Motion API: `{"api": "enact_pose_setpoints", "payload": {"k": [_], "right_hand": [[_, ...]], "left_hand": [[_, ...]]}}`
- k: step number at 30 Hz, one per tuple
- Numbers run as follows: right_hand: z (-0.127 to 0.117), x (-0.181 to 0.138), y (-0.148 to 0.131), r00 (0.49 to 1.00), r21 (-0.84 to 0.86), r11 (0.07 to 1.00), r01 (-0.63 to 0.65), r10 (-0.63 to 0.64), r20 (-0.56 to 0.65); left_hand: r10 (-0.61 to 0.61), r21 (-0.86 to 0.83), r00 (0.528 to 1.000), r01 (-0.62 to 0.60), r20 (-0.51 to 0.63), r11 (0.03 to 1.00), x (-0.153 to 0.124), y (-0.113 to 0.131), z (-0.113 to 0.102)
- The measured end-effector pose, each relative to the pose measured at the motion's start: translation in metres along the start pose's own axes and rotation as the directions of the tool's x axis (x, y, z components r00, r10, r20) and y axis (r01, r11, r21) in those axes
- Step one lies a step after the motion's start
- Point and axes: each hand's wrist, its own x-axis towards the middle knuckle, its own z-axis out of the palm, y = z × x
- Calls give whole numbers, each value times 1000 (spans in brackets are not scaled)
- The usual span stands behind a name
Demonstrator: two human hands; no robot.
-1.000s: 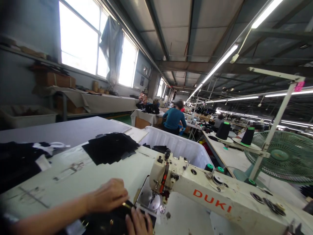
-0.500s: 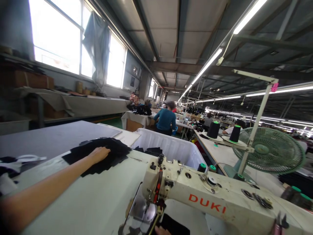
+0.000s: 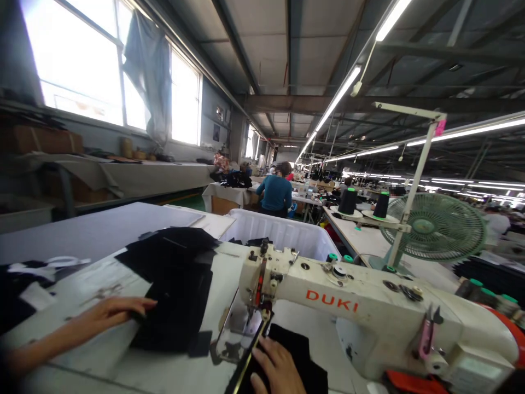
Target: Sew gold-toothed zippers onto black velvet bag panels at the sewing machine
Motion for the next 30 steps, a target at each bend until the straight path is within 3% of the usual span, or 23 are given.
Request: {"api": "enact_pose_setpoints", "payload": {"k": [3,6,10,15,19,23,27,30], "right_hand": [[-27,10,-18,965,76,972,-221,207,159],[-42,17,-31,939,136,949,-286,248,239],[-44,25,-35,932,147,942,-302,259,254],[-36,37,-41,919,91,935,-342,313,241],[-31,37,-42,916,57,944,-326,301,266],[-27,34,-40,914,77,945,-318,284,289],[-24,33,-37,917,111,941,-320,278,285],[-25,33,-37,918,116,941,-317,275,285]], "left_hand": [[-14,28,997,11,80,1000,-48,12,3],[-37,99,993,26,114,995,-57,29,-3],[-60,219,995,42,79,975,-24,57,6],[-95,267,983,51,154,962,19,92,42],[-86,200,947,24,309,979,3,115,62],[-15,95,890,-32,457,995,-21,122,62],[11,-40,888,8,459,999,-15,117,46],[114,-219,889,-16,443,976,-9,118,38]]}}
